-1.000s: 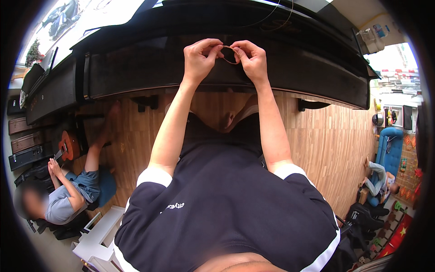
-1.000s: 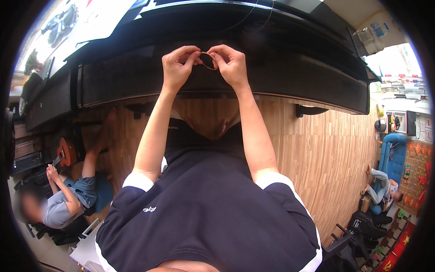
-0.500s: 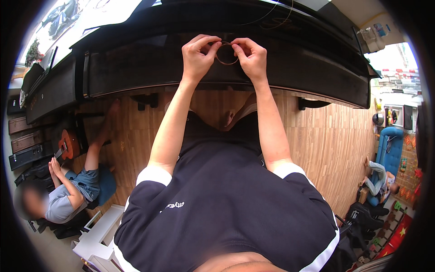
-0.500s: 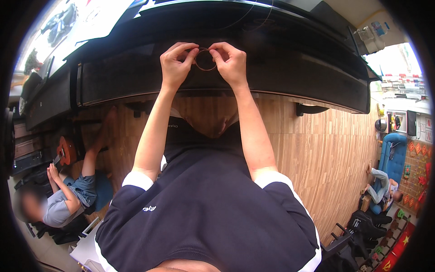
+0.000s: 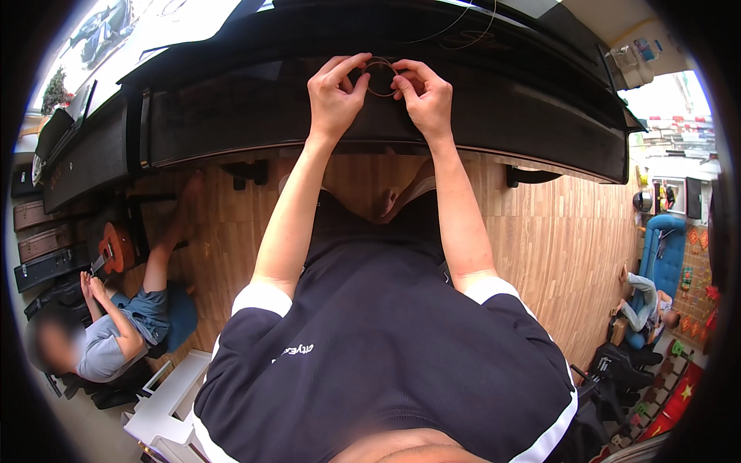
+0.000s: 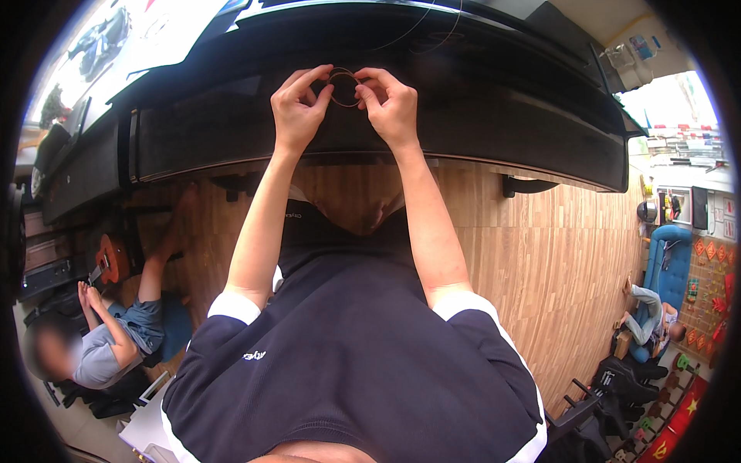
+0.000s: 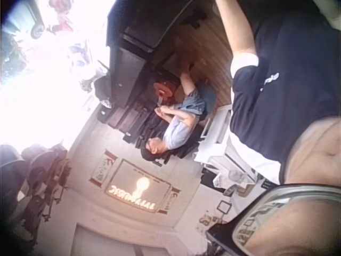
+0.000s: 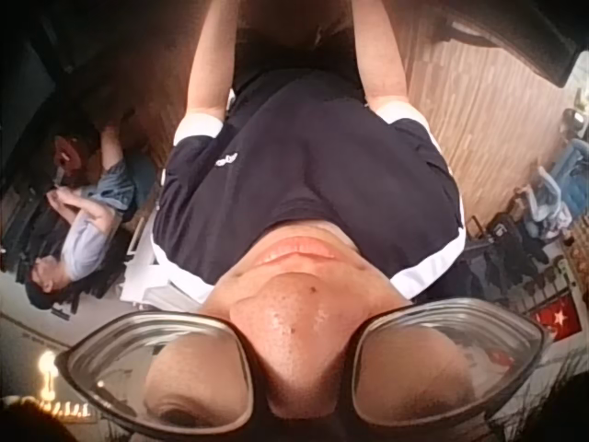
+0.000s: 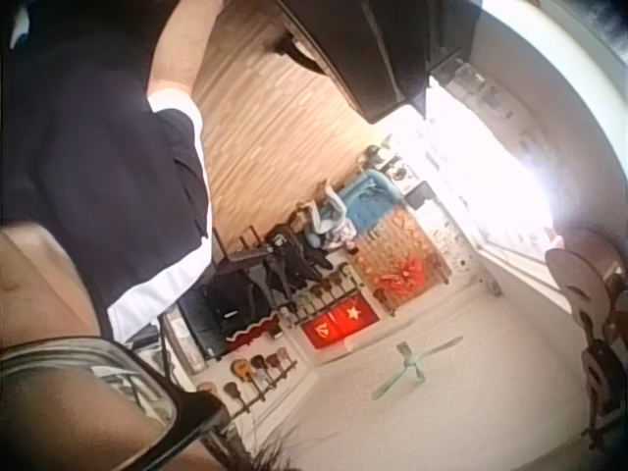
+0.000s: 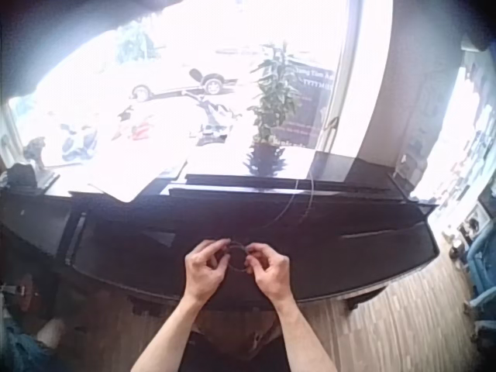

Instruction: The person repeatedly ties and unties small rubber bands or strings with both hands in front of a piano. The person picks up the bands, loops them, and ties knots, then places them on the piano surface. The task involves repetitive hand manipulation of small elastic bands.

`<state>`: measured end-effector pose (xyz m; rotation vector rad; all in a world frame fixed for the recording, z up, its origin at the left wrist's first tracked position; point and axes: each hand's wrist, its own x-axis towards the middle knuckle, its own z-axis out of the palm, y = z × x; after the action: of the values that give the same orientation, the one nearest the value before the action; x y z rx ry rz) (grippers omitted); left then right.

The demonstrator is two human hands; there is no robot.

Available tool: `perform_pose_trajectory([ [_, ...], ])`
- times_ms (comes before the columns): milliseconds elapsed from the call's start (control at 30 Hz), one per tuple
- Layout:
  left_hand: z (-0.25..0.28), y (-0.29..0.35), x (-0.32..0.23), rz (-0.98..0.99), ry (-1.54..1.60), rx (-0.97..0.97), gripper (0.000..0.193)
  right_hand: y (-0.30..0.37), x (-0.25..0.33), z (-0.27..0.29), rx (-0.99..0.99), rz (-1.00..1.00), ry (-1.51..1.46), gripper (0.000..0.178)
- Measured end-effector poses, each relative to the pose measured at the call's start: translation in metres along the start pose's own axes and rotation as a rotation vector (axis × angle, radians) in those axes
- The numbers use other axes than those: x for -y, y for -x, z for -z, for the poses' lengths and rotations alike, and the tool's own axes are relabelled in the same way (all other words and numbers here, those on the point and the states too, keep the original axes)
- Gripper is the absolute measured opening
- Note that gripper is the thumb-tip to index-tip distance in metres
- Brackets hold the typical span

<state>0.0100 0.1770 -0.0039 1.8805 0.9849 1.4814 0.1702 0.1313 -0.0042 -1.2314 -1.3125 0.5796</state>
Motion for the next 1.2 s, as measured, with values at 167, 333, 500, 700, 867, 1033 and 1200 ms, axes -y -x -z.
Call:
perform_pose_trajectory([
  [167,-0.002,0.001,0.004,-0.006,-0.02,-0.025,0.029,0.0,-0.002,0.0,0.026,-0.002,0.017,0.014],
  [333,-0.002,0.002,0.005,-0.005,-0.018,-0.02,0.024,-0.001,0.0,-0.001,0.022,0.01,0.058,0.012],
  [500,-0.004,0.002,0.008,-0.038,-0.034,0.009,0.02,-0.002,-0.005,0.0,0.033,0.086,0.183,0.011],
  [700,-0.001,0.001,0.002,-0.015,-0.006,0.021,0.023,-0.001,-0.006,-0.003,0.006,0.055,0.104,0.012],
  [867,0.001,0.0,0.004,0.091,0.162,0.049,0.02,-0.001,-0.004,-0.004,-0.076,0.019,0.027,0.014],
  [1033,0.002,0.001,0.015,0.17,0.367,0.1,0.019,-0.002,-0.005,-0.004,-0.091,0.001,0.014,0.014],
  [1200,0.004,0.002,0.013,0.214,0.35,0.176,0.018,-0.002,-0.004,-0.003,-0.09,0.018,0.027,0.013],
])
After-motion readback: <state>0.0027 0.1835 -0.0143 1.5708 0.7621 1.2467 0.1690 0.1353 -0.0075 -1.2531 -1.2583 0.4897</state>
